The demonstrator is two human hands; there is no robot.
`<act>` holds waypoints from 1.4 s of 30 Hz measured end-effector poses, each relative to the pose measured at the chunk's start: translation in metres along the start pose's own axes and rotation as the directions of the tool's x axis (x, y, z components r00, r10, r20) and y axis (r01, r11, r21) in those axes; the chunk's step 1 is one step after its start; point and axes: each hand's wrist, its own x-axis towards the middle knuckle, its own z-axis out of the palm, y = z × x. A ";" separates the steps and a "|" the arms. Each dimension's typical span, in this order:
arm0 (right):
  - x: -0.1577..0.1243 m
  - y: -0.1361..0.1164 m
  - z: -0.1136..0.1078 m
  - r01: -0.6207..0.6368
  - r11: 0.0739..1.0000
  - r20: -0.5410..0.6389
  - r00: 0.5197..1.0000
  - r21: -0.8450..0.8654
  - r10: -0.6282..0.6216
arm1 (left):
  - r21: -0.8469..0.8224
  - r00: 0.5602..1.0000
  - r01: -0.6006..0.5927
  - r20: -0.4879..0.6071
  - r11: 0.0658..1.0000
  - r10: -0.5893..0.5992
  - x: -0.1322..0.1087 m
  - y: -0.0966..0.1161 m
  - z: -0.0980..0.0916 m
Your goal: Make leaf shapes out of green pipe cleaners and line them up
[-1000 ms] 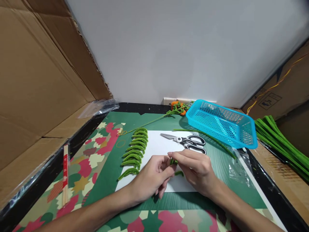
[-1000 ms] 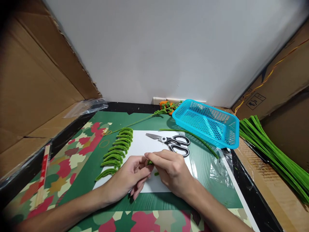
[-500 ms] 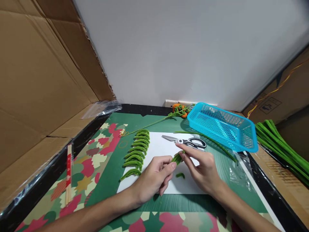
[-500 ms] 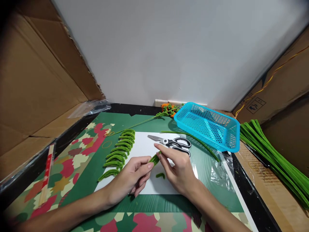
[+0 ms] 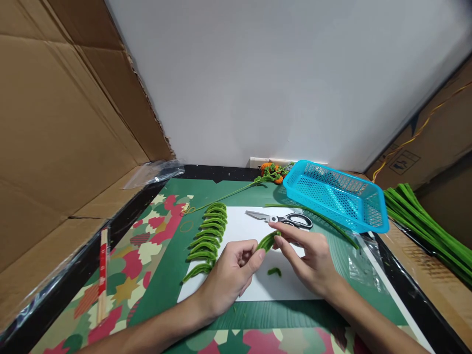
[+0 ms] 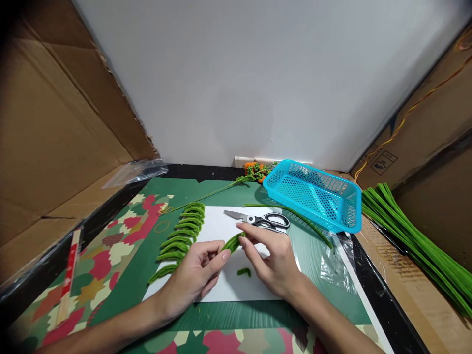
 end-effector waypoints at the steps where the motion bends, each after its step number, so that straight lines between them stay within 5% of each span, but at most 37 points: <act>1: 0.000 0.000 -0.001 -0.010 1.000 -0.007 1.000 0.006 0.010 | 0.019 1.000 -0.004 -0.007 1.000 0.004 0.000 0.000 0.000; 11: -0.001 -0.002 0.000 -0.028 0.994 -0.005 1.000 0.106 0.028 | 0.173 0.999 -0.041 -0.003 0.984 0.042 -0.002 0.001 -0.001; 18: -0.001 0.003 0.004 0.151 0.988 -0.013 0.988 -0.024 -0.151 | 0.193 0.998 0.036 0.034 0.981 -0.044 -0.002 0.006 -0.001; 22: -0.001 0.007 0.003 0.097 0.994 -0.013 0.995 -0.058 -0.098 | 0.138 0.996 0.042 0.067 0.990 -0.052 0.000 0.007 -0.001; 32: 0.005 0.002 -0.001 -0.137 0.976 0.110 0.987 0.170 0.119 | 0.049 0.996 -0.041 -0.081 0.998 0.045 0.002 0.003 -0.001; 42: 0.007 0.007 -0.005 -0.208 0.976 0.180 0.965 0.066 0.193 | 0.072 0.989 -0.021 -0.147 0.997 0.031 0.006 0.002 -0.004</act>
